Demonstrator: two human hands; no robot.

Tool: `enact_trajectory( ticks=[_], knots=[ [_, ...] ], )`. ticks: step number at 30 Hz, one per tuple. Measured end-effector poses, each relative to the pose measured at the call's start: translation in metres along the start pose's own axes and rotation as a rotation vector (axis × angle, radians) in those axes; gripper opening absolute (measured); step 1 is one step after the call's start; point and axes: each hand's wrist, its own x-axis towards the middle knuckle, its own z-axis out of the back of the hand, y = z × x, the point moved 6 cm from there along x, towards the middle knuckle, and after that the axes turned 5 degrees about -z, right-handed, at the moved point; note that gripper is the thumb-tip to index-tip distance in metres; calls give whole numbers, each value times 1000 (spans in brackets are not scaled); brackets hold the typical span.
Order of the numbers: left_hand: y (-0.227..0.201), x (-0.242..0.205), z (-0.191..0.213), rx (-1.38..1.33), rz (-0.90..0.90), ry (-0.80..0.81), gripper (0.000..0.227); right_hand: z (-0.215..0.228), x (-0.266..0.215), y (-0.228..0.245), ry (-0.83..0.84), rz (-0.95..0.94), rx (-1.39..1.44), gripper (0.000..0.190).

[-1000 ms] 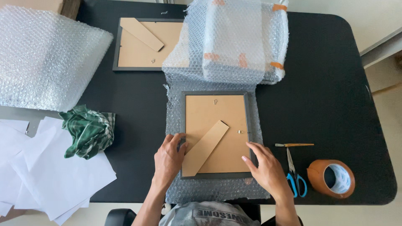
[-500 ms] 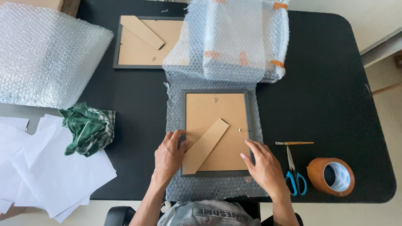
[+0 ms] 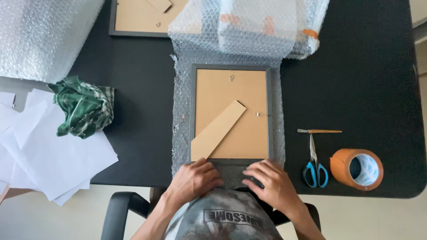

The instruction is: The person places a glass pane and a backboard into a picture frame, wraps the frame in bubble wrap, and secures the wrap with tape.

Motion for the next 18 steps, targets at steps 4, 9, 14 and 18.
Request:
enact_trajectory(
  ticks=[4, 9, 14, 18],
  knots=[
    [2, -16, -23, -3, 36, 178, 40, -25, -17, -5, 85, 27, -151, 47],
    [-9, -18, -15, 91, -15, 131, 19, -31, -27, -1, 0, 65, -328, 43],
    [-13, -25, -18, 90, -11, 79, 17, -30, -29, 3, -50, 81, -336, 40],
    [-17, -31, -19, 125, -37, -8, 22, -27, -26, 7, -91, 65, -320, 44]
  ],
)
